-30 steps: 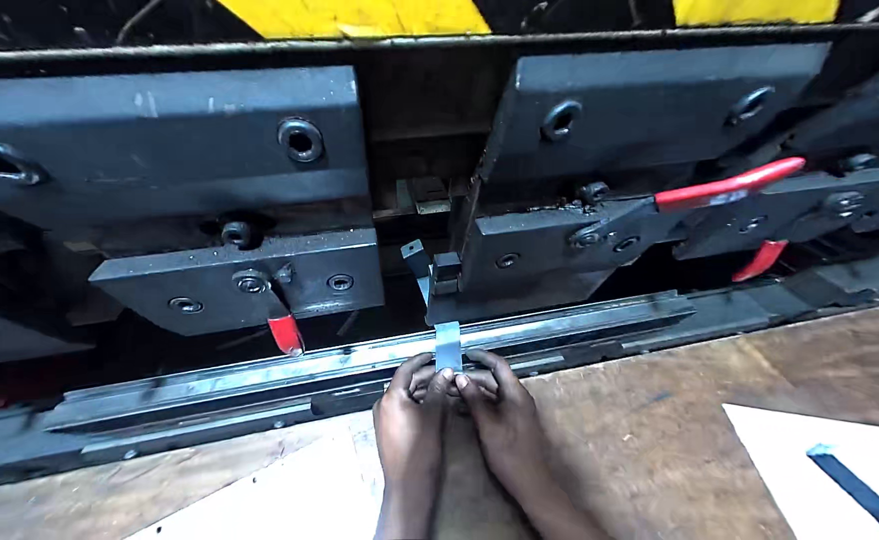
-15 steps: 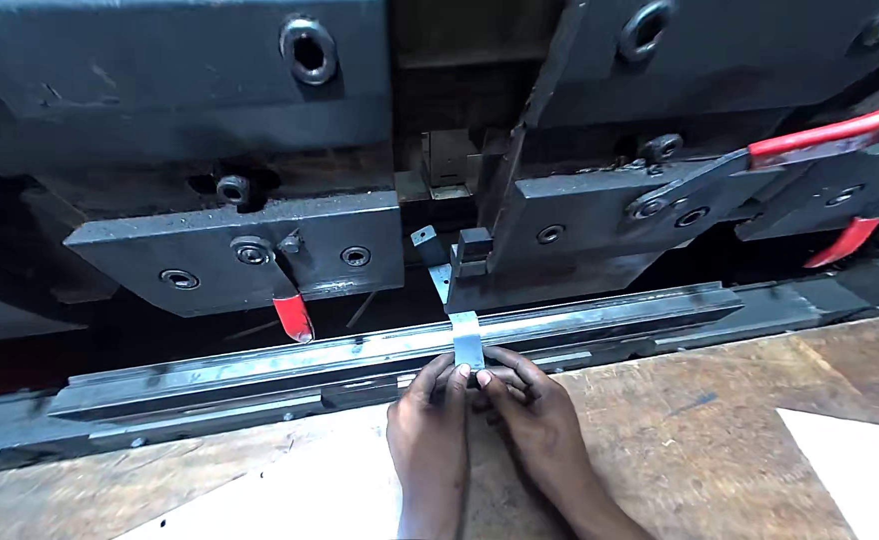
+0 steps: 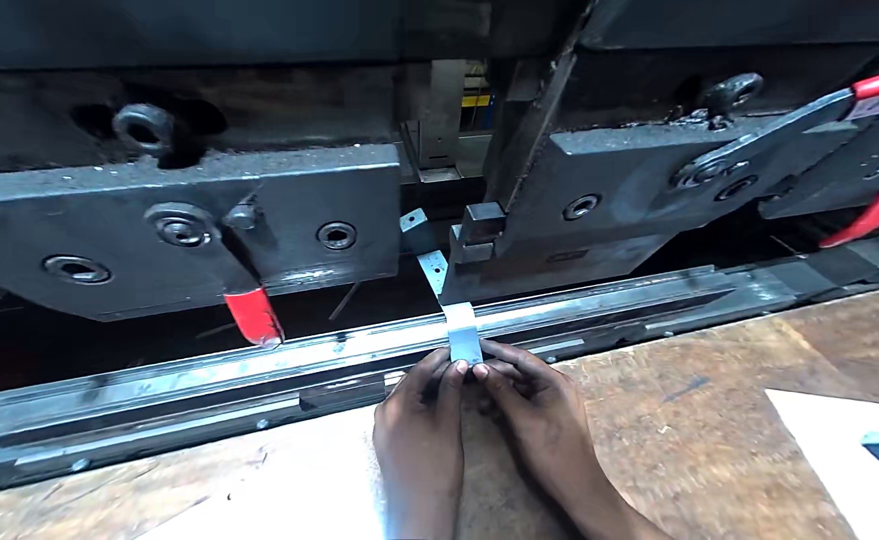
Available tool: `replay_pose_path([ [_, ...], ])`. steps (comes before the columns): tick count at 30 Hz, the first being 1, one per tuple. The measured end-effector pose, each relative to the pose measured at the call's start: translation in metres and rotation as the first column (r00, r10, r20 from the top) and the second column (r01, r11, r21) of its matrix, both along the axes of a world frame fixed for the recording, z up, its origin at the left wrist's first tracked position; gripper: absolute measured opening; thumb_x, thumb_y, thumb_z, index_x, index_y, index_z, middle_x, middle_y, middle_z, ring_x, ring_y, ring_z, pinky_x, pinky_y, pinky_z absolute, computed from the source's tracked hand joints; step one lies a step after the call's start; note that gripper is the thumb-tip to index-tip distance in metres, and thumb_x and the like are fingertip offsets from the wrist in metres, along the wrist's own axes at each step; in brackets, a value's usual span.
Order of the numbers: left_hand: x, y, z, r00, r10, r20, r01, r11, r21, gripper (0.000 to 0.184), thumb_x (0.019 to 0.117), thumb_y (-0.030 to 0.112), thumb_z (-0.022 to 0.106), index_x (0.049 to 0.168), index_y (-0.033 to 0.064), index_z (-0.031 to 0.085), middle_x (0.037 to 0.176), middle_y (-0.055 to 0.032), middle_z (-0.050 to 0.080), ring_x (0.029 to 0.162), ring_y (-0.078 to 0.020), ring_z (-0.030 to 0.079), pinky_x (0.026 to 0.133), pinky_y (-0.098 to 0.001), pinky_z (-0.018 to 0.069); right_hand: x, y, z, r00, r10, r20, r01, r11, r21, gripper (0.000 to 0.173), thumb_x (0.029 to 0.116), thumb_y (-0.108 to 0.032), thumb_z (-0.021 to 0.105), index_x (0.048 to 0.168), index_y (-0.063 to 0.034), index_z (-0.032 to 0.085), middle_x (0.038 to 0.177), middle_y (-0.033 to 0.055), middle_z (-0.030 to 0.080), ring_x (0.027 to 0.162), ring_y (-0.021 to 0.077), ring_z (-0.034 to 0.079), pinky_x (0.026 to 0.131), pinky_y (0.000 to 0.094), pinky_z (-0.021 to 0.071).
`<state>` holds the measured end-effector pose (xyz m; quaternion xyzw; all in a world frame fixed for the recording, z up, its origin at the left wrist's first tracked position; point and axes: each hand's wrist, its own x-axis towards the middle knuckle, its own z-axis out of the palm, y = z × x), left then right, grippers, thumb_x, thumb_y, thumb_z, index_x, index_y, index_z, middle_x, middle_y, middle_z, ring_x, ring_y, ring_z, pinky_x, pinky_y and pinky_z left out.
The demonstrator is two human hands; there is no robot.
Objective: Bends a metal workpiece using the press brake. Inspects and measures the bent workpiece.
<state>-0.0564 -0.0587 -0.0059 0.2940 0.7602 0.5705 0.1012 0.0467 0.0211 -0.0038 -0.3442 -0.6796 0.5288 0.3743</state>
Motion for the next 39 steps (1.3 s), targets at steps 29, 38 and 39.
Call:
replay_pose_path([
  [29,-0.0018,0.0017,0.0002,0.999,-0.005,-0.051,0.01,0.995,0.096,0.014,0.0934,0.02,0.072,0.102,0.0114,0.079,0.079,0.0062,0.074,0.064,0.0005,0.065,0.058,-0.0163,0.0552,-0.0004,-0.0025,-0.0024,0.998,-0.003,0.065,0.005,1.0,-0.019,0.031,0.0966,-0.026,0.072,0.123,-0.0111,0.069,0.089,-0.0026,0.077,0.066,0.0115,0.072,0.059,0.0255,0.0625],
  [38,-0.0018,0.0018,0.0011,0.998,-0.01,-0.057,0.015,0.996,0.092,0.014,0.0931,0.021,0.072,0.102,0.0124,0.08,0.077,0.0074,0.072,0.061,0.0005,0.062,0.056,-0.0167,0.0523,0.0008,0.0001,-0.0045,0.997,0.001,0.08,-0.003,1.0,0.025,0.029,0.0972,-0.028,0.071,0.122,-0.0128,0.071,0.088,-0.0044,0.076,0.065,0.0091,0.07,0.056,0.0255,0.0604],
  [39,-0.0019,0.0018,0.0013,0.998,-0.008,-0.058,0.013,0.996,0.083,0.015,0.0929,0.022,0.072,0.102,0.0127,0.08,0.077,0.0079,0.072,0.061,0.0006,0.062,0.056,-0.017,0.0522,0.0008,0.0004,-0.0042,0.996,-0.001,0.089,-0.002,1.0,0.028,0.029,0.0973,-0.029,0.07,0.122,-0.0135,0.071,0.089,-0.0049,0.076,0.065,0.0087,0.07,0.056,0.0256,0.0604],
])
